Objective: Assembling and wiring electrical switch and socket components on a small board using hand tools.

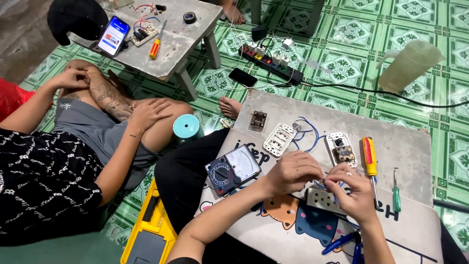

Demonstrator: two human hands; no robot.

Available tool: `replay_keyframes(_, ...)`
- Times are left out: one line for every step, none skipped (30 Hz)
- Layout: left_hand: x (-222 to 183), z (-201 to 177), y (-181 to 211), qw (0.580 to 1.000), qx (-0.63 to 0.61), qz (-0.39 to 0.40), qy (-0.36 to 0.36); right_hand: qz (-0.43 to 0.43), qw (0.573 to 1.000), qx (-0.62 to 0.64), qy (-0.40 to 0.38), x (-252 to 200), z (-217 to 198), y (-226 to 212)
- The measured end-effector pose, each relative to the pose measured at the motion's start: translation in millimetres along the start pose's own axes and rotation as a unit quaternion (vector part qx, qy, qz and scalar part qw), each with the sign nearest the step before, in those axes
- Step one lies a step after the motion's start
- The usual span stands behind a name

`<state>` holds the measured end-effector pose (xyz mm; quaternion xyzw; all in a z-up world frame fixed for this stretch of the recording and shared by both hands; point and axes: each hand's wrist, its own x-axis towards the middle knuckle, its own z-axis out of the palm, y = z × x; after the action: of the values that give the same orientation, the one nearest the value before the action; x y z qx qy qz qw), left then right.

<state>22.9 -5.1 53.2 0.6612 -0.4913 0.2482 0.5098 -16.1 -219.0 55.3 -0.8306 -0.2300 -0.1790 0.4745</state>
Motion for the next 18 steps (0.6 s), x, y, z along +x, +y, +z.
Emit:
replay_keyframes(0, 1, 0, 1.000, -0.004, -0.002, -0.003, 0.039, 0.994, 0.093, -0.038, -1, -1, 7)
replay_keyframes(-1, 3, 0, 1.000, -0.009, -0.003, -0.005, 0.079, 0.977, 0.184, -0.074, -3, -3, 14)
replay_keyframes(-2, 4, -1, 1.000, -0.010, -0.002, -0.006, 0.078, 0.977, 0.184, -0.073, -6, -4, 18)
replay_keyframes(-2, 5, -2, 0.999, -0.033, 0.002, -0.014, 0.119, 0.955, 0.251, -0.104, -8, -6, 23)
replay_keyframes(-3, 7, -3, 0.998, -0.056, 0.007, -0.023, 0.159, 0.926, 0.316, -0.132, -10, -8, 28)
replay_keyframes(-3, 10, -3, 0.998, -0.056, 0.008, -0.022, 0.159, 0.926, 0.315, -0.133, -15, -10, 35)
replay_keyframes(-4, 12, -4, 0.997, -0.076, 0.017, -0.024, 0.213, 0.902, 0.342, -0.158, -19, -12, 43)
replay_keyframes(-5, 14, -4, 0.995, -0.096, 0.027, -0.027, 0.266, 0.873, 0.368, -0.181, -24, -13, 50)
replay_keyframes(-3, 14, -2, 0.995, -0.096, 0.027, -0.027, 0.265, 0.873, 0.368, -0.180, -26, -14, 52)
replay_keyframes(-2, 14, 1, 0.993, -0.111, 0.025, -0.028, 0.296, 0.840, 0.404, -0.209, -27, -16, 54)
replay_keyframes(0, 14, 4, 0.991, -0.127, 0.023, -0.029, 0.325, 0.804, 0.438, -0.237, -28, -17, 57)
replay_keyframes(-2, 16, 4, 0.991, -0.127, 0.023, -0.028, 0.325, 0.804, 0.438, -0.237, -25, -17, 50)
replay_keyframes(-4, 18, 5, 0.993, -0.117, -0.020, -0.002, 0.297, 0.827, 0.424, -0.219, -21, -16, 44)
replay_keyframes(-6, 20, 6, 0.992, -0.108, -0.063, 0.024, 0.267, 0.850, 0.409, -0.198, -18, -15, 37)
replay_keyframes(-5, 20, 9, 0.992, -0.109, -0.063, 0.023, 0.268, 0.850, 0.409, -0.197, -17, -12, 33)
replay_keyframes(-3, 20, 11, 0.983, -0.104, -0.135, 0.071, 0.243, 0.891, 0.367, -0.115, -15, -9, 29)
replay_keyframes(-1, 20, 14, 0.967, -0.098, -0.205, 0.119, 0.217, 0.922, 0.320, -0.032, -13, -6, 25)
replay_keyframes(-1, 20, 14, 0.967, -0.098, -0.205, 0.119, 0.217, 0.922, 0.320, -0.032, -10, -6, 14)
